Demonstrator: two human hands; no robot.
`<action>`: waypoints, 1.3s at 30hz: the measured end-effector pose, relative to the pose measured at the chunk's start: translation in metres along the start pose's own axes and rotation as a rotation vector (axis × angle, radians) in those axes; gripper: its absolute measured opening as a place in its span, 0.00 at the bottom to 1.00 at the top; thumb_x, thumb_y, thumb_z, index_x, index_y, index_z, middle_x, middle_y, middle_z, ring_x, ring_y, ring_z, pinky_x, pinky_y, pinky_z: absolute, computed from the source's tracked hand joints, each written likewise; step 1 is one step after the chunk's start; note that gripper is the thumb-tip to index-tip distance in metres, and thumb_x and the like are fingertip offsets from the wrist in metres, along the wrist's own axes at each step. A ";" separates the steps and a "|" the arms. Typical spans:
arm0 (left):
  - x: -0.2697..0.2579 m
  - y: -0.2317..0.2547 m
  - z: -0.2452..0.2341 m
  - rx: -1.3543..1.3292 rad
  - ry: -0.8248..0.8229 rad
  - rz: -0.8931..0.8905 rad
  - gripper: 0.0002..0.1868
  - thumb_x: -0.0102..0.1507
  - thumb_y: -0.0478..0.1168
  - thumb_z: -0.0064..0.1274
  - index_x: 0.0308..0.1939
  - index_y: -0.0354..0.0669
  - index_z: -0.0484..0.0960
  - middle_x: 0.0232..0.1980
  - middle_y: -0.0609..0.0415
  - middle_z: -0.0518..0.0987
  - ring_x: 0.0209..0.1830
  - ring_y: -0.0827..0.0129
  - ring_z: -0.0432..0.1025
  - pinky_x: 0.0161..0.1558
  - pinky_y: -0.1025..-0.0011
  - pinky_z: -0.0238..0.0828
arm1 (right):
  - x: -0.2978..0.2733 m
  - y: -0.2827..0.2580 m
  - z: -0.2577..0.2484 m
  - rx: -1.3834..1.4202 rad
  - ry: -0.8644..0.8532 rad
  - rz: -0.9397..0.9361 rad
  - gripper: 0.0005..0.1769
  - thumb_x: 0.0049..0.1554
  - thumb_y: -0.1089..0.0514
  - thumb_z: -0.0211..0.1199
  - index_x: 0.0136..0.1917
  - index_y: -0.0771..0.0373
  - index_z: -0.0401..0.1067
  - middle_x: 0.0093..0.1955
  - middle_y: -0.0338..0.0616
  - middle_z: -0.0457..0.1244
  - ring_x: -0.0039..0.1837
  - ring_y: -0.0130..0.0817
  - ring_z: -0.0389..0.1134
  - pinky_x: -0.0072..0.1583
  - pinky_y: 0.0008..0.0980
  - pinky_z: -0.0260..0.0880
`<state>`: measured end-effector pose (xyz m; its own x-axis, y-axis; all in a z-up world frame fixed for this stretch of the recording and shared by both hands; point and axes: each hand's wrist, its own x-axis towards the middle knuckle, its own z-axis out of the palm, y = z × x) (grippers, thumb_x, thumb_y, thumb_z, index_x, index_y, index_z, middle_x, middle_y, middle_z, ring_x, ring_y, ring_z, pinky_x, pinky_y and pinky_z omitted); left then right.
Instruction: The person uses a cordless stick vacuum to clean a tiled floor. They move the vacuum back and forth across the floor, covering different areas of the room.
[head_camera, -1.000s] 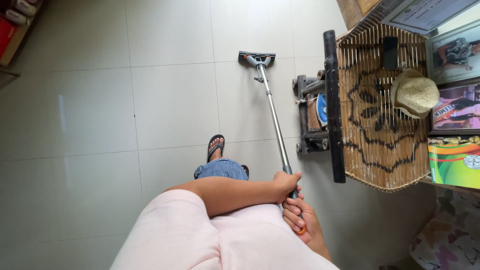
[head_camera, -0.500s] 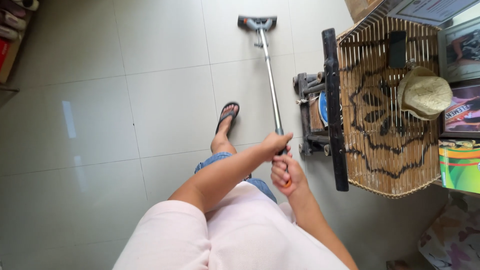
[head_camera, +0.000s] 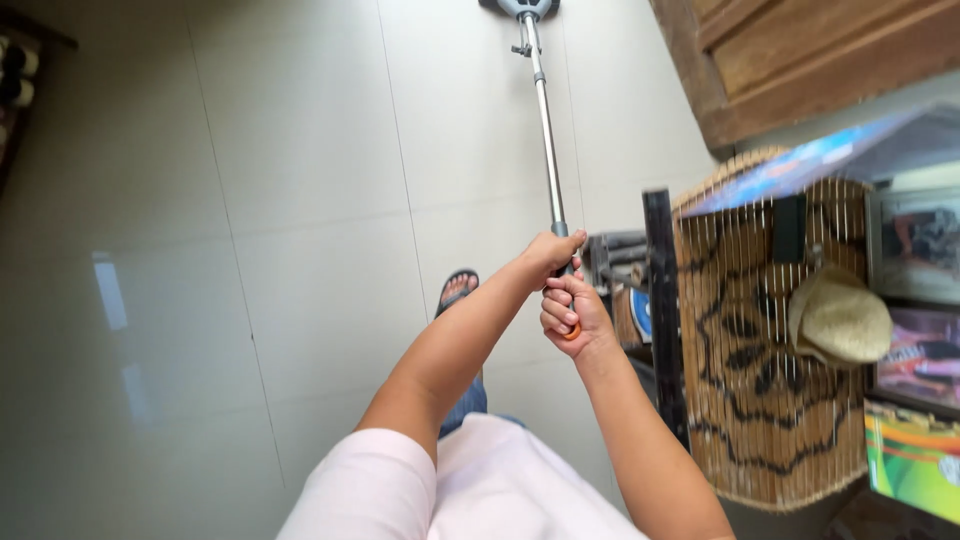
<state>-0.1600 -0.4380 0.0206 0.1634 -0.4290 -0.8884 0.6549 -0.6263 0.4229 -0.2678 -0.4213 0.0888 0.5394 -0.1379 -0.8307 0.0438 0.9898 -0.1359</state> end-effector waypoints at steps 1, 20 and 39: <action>0.015 0.023 -0.008 0.001 -0.003 0.000 0.25 0.65 0.50 0.55 0.44 0.25 0.78 0.28 0.38 0.82 0.21 0.54 0.80 0.23 0.61 0.83 | 0.019 -0.013 0.017 0.000 0.001 -0.003 0.19 0.58 0.65 0.55 0.31 0.50 0.54 0.25 0.23 0.43 0.17 0.14 0.47 0.21 0.16 0.43; -0.112 -0.016 -0.001 0.089 -0.023 -0.161 0.30 0.72 0.55 0.47 0.20 0.41 0.72 0.15 0.52 0.72 0.13 0.68 0.72 0.16 0.74 0.68 | -0.053 0.044 -0.058 -0.124 0.107 0.199 0.19 0.57 0.66 0.53 0.27 0.60 0.54 0.20 0.38 0.46 0.17 0.25 0.42 0.23 0.26 0.30; 0.178 0.304 0.014 -0.191 0.008 0.038 0.20 0.69 0.50 0.54 0.31 0.39 0.70 0.26 0.53 0.74 0.20 0.65 0.71 0.23 0.66 0.72 | 0.212 -0.280 0.126 -0.166 -0.150 0.135 0.19 0.59 0.63 0.50 0.29 0.51 0.53 0.18 0.24 0.42 0.17 0.15 0.43 0.20 0.18 0.39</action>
<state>0.0576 -0.7136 -0.0065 0.1962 -0.4445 -0.8740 0.7758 -0.4748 0.4156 -0.0597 -0.7233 0.0188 0.6506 0.0146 -0.7593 -0.1688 0.9776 -0.1258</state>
